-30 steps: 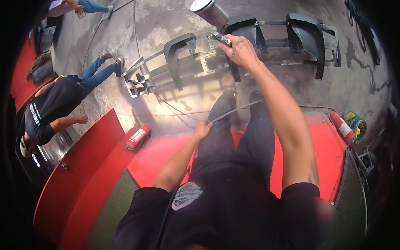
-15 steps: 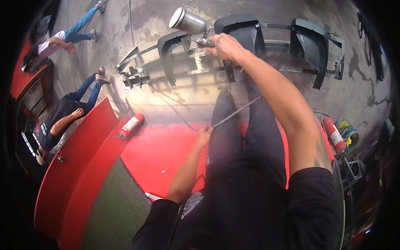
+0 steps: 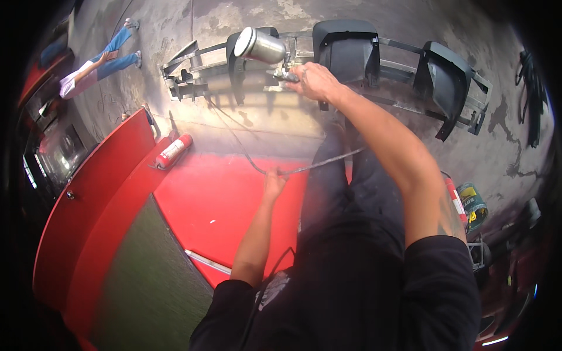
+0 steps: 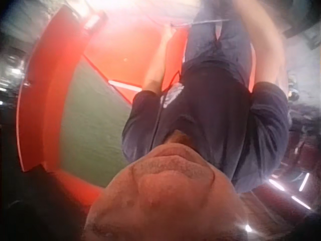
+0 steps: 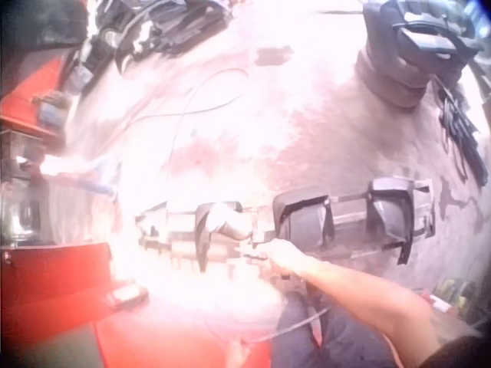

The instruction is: The person uses a spray gun to apply paint to several black car parts arranged on a metal rack. They move around the rack to cover different angles and surfaces of the parts, including bumpers and trim pieces, ensuring even coverage.

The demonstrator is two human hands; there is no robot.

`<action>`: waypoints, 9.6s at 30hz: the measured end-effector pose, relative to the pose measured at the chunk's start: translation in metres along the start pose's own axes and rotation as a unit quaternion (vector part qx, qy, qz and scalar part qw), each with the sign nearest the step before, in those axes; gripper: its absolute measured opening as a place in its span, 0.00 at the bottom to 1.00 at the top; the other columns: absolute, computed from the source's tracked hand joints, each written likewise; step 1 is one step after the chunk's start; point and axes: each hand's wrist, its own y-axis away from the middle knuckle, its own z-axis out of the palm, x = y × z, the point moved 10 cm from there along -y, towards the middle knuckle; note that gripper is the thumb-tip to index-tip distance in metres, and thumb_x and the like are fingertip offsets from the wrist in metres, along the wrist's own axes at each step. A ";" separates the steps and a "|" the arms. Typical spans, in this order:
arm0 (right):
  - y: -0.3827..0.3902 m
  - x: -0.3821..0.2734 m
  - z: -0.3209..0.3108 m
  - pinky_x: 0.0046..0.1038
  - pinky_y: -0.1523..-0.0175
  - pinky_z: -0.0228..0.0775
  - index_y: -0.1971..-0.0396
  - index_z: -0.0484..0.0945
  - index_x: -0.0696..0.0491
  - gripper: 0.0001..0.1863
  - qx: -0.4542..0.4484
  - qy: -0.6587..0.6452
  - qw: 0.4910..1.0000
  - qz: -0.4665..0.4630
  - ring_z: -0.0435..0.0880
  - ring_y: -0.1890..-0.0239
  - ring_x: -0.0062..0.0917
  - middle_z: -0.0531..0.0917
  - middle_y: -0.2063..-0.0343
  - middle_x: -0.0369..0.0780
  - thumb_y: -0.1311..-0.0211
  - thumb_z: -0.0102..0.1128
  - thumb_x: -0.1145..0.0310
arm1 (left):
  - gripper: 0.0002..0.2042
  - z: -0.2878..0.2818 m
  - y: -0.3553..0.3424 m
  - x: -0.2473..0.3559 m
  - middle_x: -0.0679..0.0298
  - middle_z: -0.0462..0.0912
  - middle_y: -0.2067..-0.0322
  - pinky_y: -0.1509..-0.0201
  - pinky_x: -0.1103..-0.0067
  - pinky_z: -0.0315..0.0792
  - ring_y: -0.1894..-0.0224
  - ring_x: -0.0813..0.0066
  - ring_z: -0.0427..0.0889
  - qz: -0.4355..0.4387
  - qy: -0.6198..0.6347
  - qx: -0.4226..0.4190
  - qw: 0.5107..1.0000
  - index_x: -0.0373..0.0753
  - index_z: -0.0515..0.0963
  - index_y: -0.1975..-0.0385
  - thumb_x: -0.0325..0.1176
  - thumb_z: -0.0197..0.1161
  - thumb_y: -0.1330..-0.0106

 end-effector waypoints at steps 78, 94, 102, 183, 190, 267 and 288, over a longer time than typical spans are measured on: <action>-0.197 -0.271 0.279 0.45 0.52 0.79 0.50 0.84 0.52 0.17 0.002 0.080 0.995 -0.054 0.88 0.59 0.51 0.88 0.65 0.53 0.34 0.68 0.60 | 0.09 0.033 0.001 -0.204 0.48 0.81 0.62 0.50 0.56 0.73 0.54 0.45 0.80 -0.133 0.355 0.096 0.920 0.35 0.76 0.66 0.26 0.71 0.42; -0.258 -0.293 0.339 0.44 0.49 0.79 0.49 0.86 0.49 0.18 -0.085 0.081 0.988 -0.099 0.89 0.59 0.49 0.89 0.65 0.52 0.34 0.66 0.58 | 0.10 0.026 -0.012 -0.212 0.49 0.82 0.64 0.50 0.57 0.74 0.56 0.45 0.81 -0.123 0.399 0.096 0.904 0.34 0.78 0.66 0.28 0.72 0.43; -0.285 -0.287 0.279 0.45 0.52 0.76 0.55 0.84 0.55 0.14 0.067 0.137 0.987 -0.054 0.88 0.59 0.51 0.87 0.65 0.56 0.32 0.63 0.62 | 0.11 0.037 -0.006 -0.216 0.48 0.82 0.63 0.50 0.58 0.74 0.55 0.45 0.81 -0.135 0.409 0.089 0.898 0.34 0.78 0.65 0.28 0.72 0.43; -0.064 -0.171 0.029 0.45 0.53 0.76 0.57 0.85 0.56 0.17 0.358 0.218 0.901 0.116 0.86 0.58 0.57 0.88 0.64 0.55 0.30 0.66 0.55 | 0.15 -0.009 -0.001 -0.243 0.49 0.80 0.57 0.44 0.58 0.72 0.49 0.45 0.78 -0.116 0.363 0.159 0.911 0.35 0.75 0.59 0.24 0.74 0.43; -0.080 -0.197 0.111 0.32 0.68 0.71 0.63 0.82 0.60 0.19 0.131 -0.011 0.991 0.017 0.75 0.78 0.21 0.77 0.82 0.39 0.32 0.71 0.57 | 0.15 -0.035 0.024 -0.237 0.49 0.79 0.57 0.43 0.57 0.72 0.50 0.45 0.78 -0.081 0.285 0.156 0.942 0.35 0.74 0.61 0.23 0.74 0.43; -0.607 -0.856 0.290 0.22 0.78 0.68 0.59 0.87 0.57 0.13 0.417 -0.361 0.834 -0.026 0.80 0.82 0.15 0.83 0.80 0.34 0.26 0.64 0.61 | 0.07 -0.990 -0.348 -0.377 0.72 0.83 0.62 0.54 0.82 0.73 0.60 0.85 0.78 0.345 0.442 -0.209 0.801 0.39 0.84 0.54 0.31 0.68 0.28; -0.683 -0.760 0.056 0.30 0.73 0.71 0.68 0.82 0.58 0.14 0.661 -0.313 0.681 0.040 0.78 0.81 0.20 0.80 0.83 0.37 0.30 0.66 0.61 | 0.13 -1.067 -0.518 -0.102 0.62 0.87 0.54 0.53 0.78 0.78 0.59 0.76 0.85 0.289 0.267 -0.476 0.786 0.29 0.82 0.50 0.18 0.65 0.34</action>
